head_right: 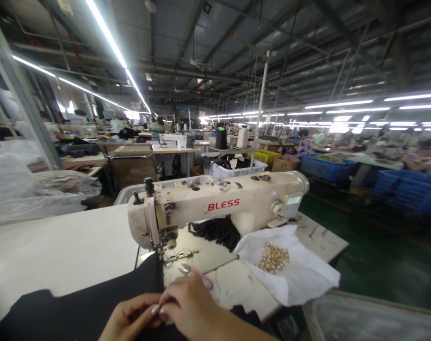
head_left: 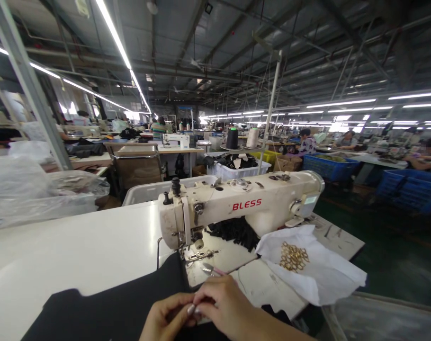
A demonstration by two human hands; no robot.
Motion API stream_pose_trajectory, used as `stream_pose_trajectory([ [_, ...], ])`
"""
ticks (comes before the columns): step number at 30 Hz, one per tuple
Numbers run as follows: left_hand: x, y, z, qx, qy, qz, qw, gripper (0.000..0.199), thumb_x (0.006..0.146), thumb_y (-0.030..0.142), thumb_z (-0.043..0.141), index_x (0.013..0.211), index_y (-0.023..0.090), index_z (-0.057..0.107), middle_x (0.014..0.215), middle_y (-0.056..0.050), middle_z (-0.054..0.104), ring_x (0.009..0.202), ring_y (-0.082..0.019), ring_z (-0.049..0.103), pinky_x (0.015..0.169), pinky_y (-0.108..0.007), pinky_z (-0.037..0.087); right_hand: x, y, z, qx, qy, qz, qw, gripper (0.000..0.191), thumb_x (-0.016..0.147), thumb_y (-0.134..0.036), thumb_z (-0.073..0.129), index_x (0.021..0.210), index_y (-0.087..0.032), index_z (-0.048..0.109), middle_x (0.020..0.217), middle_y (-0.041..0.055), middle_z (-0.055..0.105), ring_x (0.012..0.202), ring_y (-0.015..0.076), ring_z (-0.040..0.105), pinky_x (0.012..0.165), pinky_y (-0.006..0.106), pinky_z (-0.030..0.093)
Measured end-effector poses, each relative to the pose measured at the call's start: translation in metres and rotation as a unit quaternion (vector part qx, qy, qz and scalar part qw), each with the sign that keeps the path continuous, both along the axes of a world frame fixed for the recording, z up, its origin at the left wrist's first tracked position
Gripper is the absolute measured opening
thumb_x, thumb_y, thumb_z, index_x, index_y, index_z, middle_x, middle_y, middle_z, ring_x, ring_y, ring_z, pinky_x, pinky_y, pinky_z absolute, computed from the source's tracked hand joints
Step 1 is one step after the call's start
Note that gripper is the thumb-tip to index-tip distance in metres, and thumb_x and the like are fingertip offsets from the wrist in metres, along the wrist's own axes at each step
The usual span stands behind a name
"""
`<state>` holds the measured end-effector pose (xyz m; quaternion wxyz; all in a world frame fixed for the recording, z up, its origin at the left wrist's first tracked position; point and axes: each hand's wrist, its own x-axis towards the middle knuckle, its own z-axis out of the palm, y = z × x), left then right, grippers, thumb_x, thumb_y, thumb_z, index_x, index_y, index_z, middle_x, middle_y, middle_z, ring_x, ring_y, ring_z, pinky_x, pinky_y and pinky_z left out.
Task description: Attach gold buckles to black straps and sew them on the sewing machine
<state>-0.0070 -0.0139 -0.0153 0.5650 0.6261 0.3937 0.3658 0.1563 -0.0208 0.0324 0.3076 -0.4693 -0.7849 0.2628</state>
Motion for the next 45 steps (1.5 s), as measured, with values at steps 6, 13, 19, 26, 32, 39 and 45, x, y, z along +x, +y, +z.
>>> stream_pose_trajectory([
  [6, 0.001, 0.008, -0.002, -0.176, -0.094, 0.038, 0.979, 0.037, 0.054, 0.046, 0.073, 0.065, 0.011, 0.067, 0.063, -0.005, 0.065, 0.059, -0.013, 0.057, 0.055, -0.017, 0.045, -0.009, 0.008, -0.015, -0.005, -0.023, -0.040, 0.999, 0.004, 0.065, -0.014, 0.068, 0.067, -0.016, 0.065, 0.062, -0.0020, 0.064, 0.058, 0.0101, 0.058, 0.063, 0.019, 0.042],
  [13, 0.006, 0.007, -0.006, -0.201, -0.163, 0.052, 0.965, 0.037, 0.051, 0.041, 0.077, 0.065, 0.009, 0.064, 0.061, -0.006, 0.065, 0.058, -0.012, 0.058, 0.057, -0.018, 0.043, 0.007, 0.034, 0.009, -0.005, -0.179, 0.079, 0.981, 0.009, 0.066, -0.019, 0.068, 0.075, -0.022, 0.067, 0.072, -0.0029, 0.065, 0.066, 0.0093, 0.059, 0.063, 0.015, 0.042],
  [19, 0.009, 0.004, 0.001, -0.219, -0.176, 0.091, 0.955, 0.040, 0.050, 0.041, 0.077, 0.067, 0.010, 0.059, 0.067, -0.006, 0.065, 0.062, -0.013, 0.060, 0.057, -0.017, 0.046, 0.085, 0.093, 0.023, -0.030, -0.348, -0.050, 0.936, 0.010, 0.080, -0.019, 0.054, 0.075, -0.012, 0.060, 0.079, 0.0033, 0.062, 0.075, 0.0137, 0.058, 0.071, 0.031, 0.045],
  [26, 0.009, 0.005, 0.002, -0.221, -0.164, 0.139, 0.951, 0.044, 0.046, 0.041, 0.079, 0.068, 0.010, 0.060, 0.066, -0.009, 0.066, 0.063, -0.017, 0.063, 0.055, -0.018, 0.049, 0.121, 0.109, 0.002, -0.032, -0.412, -0.102, 0.905, 0.014, 0.082, -0.025, 0.053, 0.077, -0.012, 0.058, 0.085, 0.0037, 0.060, 0.081, 0.0147, 0.056, 0.075, 0.035, 0.044],
  [32, 0.004, 0.010, 0.000, -0.203, -0.186, 0.187, 0.943, 0.046, 0.043, 0.041, 0.079, 0.071, 0.008, 0.065, 0.075, -0.012, 0.067, 0.070, -0.023, 0.064, 0.067, -0.026, 0.052, 0.080, 0.085, 0.015, 0.012, -0.283, -0.047, 0.958, 0.019, 0.078, -0.011, 0.049, 0.079, -0.019, 0.067, 0.083, 0.0058, 0.065, 0.082, 0.0190, 0.058, 0.076, 0.030, 0.042],
  [39, 0.000, 0.011, 0.003, -0.200, -0.200, 0.204, 0.937, 0.047, 0.041, 0.038, 0.081, 0.075, 0.007, 0.066, 0.071, -0.011, 0.066, 0.067, -0.022, 0.064, 0.067, -0.029, 0.052, 0.004, 0.040, -0.022, -0.083, 0.056, 0.020, 0.995, 0.020, 0.073, -0.016, 0.047, 0.081, -0.016, 0.065, 0.071, 0.0036, 0.062, 0.056, 0.0142, 0.056, 0.054, 0.024, 0.043],
  [45, -0.001, 0.011, 0.005, -0.210, -0.210, 0.213, 0.931, 0.044, 0.042, 0.035, 0.081, 0.072, 0.007, 0.065, 0.066, -0.010, 0.066, 0.063, -0.020, 0.063, 0.063, -0.026, 0.052, -0.007, 0.045, -0.031, -0.110, 0.109, 0.029, 0.987, 0.014, 0.070, -0.017, 0.049, 0.074, -0.015, 0.062, 0.072, 0.0046, 0.062, 0.068, 0.0168, 0.056, 0.060, 0.025, 0.044],
])
